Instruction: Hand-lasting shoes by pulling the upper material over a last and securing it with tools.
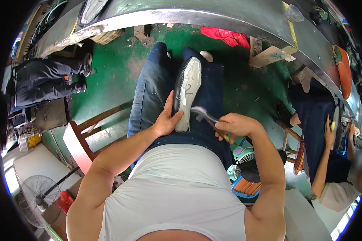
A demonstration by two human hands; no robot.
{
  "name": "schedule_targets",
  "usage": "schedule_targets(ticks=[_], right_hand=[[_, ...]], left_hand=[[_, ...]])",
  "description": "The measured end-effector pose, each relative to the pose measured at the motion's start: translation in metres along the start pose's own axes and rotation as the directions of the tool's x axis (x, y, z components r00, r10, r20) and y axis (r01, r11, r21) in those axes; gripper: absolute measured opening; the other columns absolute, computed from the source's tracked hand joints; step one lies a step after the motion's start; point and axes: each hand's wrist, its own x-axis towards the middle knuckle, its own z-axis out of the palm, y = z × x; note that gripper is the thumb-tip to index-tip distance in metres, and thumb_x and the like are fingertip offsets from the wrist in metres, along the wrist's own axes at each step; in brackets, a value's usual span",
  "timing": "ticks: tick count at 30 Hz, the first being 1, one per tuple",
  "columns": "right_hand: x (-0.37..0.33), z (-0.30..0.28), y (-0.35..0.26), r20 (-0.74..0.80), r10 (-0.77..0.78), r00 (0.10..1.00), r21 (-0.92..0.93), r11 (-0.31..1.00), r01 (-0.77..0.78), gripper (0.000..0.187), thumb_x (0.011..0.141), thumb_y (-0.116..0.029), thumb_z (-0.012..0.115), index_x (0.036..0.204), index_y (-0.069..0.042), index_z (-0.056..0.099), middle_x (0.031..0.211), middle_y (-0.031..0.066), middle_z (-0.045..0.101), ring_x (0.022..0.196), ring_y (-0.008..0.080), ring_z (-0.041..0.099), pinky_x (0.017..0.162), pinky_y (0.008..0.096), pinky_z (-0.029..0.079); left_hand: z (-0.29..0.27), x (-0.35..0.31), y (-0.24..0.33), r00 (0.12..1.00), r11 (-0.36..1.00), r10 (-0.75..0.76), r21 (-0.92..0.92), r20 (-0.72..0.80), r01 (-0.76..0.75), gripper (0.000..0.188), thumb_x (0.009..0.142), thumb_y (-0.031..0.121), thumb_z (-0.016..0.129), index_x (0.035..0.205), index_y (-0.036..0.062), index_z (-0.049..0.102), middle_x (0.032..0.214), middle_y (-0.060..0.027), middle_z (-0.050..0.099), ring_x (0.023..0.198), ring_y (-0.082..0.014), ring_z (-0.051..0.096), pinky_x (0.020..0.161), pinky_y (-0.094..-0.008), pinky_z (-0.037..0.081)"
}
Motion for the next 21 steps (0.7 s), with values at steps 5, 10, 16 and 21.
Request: schedule_targets(ticks=[5,10,16,21], right_hand=[[0.026,0.062,-0.023,-0.58,-0.649,0.492,-0.499,0.761,0.415,0.04,0.104,-0.035,0.049,0.101,0.003,0.06,0.085,0.0218,0.066,0.078,0.0384,0.067,0.073,0.0412,0.052],[0.047,0.045,0.001,-0.527,-0.548,0.65,-0.535,0.808,0.248,0.036,0.103,-0.031,0.048,0.091,0.002,0.059,0.076,0.0188,0.065,0.072,0.0365,0.066,0.069,0.0413,0.052],[0.047,0.051,0.04,-0.666,-0.315,0.676,-0.051,0.924,0.38,0.039,0.105,-0.033,0.045,0.094,0.001,0.062,0.076,0.0098,0.068,0.067,0.0175,0.066,0.063,0.0321,0.052],[0.052,0.03,0.037,-0.633,-0.347,0.692,-0.044,0.909,0.415,0.04,0.106,-0.032,0.043,0.098,0.001,0.063,0.08,0.009,0.069,0.069,0.0151,0.067,0.064,0.0297,0.053]], left_hand=[[-0.001,0.0,0.024,0.995,0.981,0.075,0.185,-0.07,-0.061,0.099,0.09,0.018,0.067,0.158,0.0034,-0.003,0.16,-0.0247,0.011,0.15,-0.0344,0.016,0.121,-0.0356,0.02],[-0.031,-0.009,0.044,0.995,0.951,-0.075,-0.294,0.06,0.089,0.092,0.09,0.002,0.067,0.158,0.0003,0.006,0.152,-0.0171,0.04,0.137,-0.0217,0.041,0.113,-0.033,0.035],[-0.102,-0.038,0.133,0.999,0.828,0.054,-0.559,0.008,-0.041,0.08,0.091,0.002,0.068,0.157,0.0013,0.023,0.15,-0.0117,0.045,0.132,-0.0186,0.046,0.108,-0.0342,0.041],[-0.163,0.086,0.301,0.978,0.906,0.191,-0.368,-0.087,-0.21,0.074,0.091,0.009,0.07,0.153,-0.0004,0.03,0.131,-0.0167,0.061,0.107,-0.0208,0.065,0.091,-0.0359,0.055]])
